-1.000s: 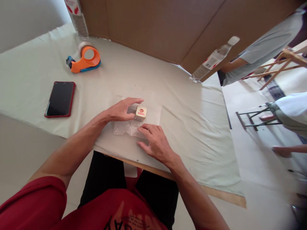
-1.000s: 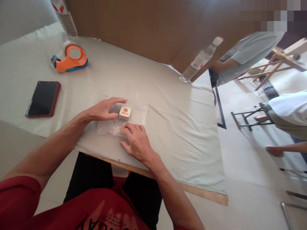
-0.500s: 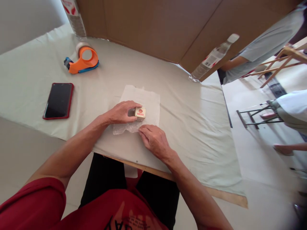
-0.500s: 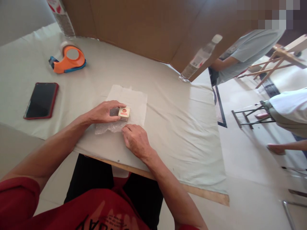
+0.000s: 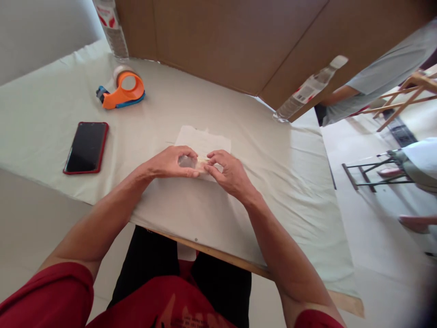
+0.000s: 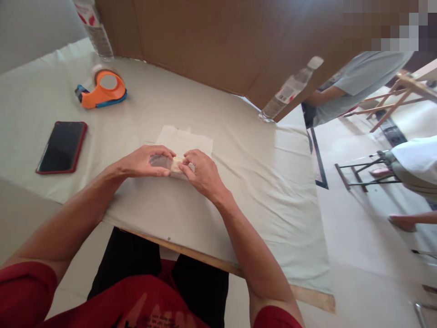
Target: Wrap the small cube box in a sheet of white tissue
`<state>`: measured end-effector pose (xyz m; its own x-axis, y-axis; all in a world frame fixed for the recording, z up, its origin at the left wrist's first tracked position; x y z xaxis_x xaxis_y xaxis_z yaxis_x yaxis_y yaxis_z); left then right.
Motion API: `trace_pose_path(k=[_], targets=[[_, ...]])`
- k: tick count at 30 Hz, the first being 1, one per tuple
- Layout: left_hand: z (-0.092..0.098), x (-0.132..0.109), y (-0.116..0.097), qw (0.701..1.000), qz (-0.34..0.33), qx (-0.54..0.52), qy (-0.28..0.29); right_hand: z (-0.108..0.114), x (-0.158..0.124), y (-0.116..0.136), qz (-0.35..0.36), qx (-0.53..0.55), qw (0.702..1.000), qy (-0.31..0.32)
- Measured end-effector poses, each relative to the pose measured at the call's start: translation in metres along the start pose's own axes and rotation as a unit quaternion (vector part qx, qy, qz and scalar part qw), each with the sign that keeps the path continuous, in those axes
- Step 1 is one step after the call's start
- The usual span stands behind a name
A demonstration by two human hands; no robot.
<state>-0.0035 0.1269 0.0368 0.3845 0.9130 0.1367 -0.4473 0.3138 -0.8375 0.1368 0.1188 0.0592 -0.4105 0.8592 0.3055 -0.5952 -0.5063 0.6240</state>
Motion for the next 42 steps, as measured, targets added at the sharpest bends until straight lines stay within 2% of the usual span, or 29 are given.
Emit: trace_pose_path(k=[5, 12, 20, 28, 30, 32, 35, 37, 39, 42], targets=[[-0.008, 0.002, 0.004, 0.998, 0.017, -0.030, -0.045, -0.009, 0.005, -0.018, -0.063, 0.075, 0.995, 0.017], [-0.007, 0.002, 0.006, 0.993, 0.039, -0.073, -0.085, -0.011, 0.003, -0.025, -0.088, 0.141, 0.985, -0.046], [-0.010, 0.003, 0.008, 0.990, 0.062, -0.091, -0.084, -0.013, -0.001, -0.030, -0.104, 0.152, 0.981, -0.060], [-0.012, 0.002, 0.017, 0.986, 0.110, -0.096, -0.083, -0.021, 0.000, -0.051, -0.179, 0.225, 0.957, -0.045], [-0.013, 0.002, 0.020, 0.983, 0.127, -0.104, -0.080, -0.017, 0.002, -0.059, -0.181, 0.209, 0.960, -0.055], [-0.014, 0.001, 0.022, 0.981, 0.137, -0.109, -0.080, -0.003, 0.003, -0.060, -0.163, 0.158, 0.970, -0.091], [-0.014, 0.002, 0.022, 0.981, 0.138, -0.111, -0.079, 0.034, 0.001, -0.033, -0.077, 0.029, 0.980, -0.182], [-0.014, 0.002, 0.021, 0.982, 0.134, -0.112, -0.076, 0.047, -0.003, -0.002, -0.009, -0.031, 0.979, -0.202], [-0.014, 0.003, 0.021, 0.983, 0.128, -0.106, -0.074, 0.042, -0.006, 0.025, 0.043, -0.043, 0.985, -0.161], [-0.013, 0.004, 0.021, 0.986, 0.114, -0.093, -0.080, 0.010, -0.011, 0.046, 0.091, -0.084, 0.991, -0.048]])
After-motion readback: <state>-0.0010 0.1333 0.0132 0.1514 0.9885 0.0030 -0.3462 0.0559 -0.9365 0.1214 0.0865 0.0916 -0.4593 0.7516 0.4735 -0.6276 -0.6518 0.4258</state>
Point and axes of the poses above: each hand's wrist, its own x-axis towards the middle knuckle, its own z-axis out of the back of the hand, y = z × x, the point moved 10 cm from there along x, towards the middle knuckle, and after that the axes turned 6 degrees about -y, right-handed, at the moved point
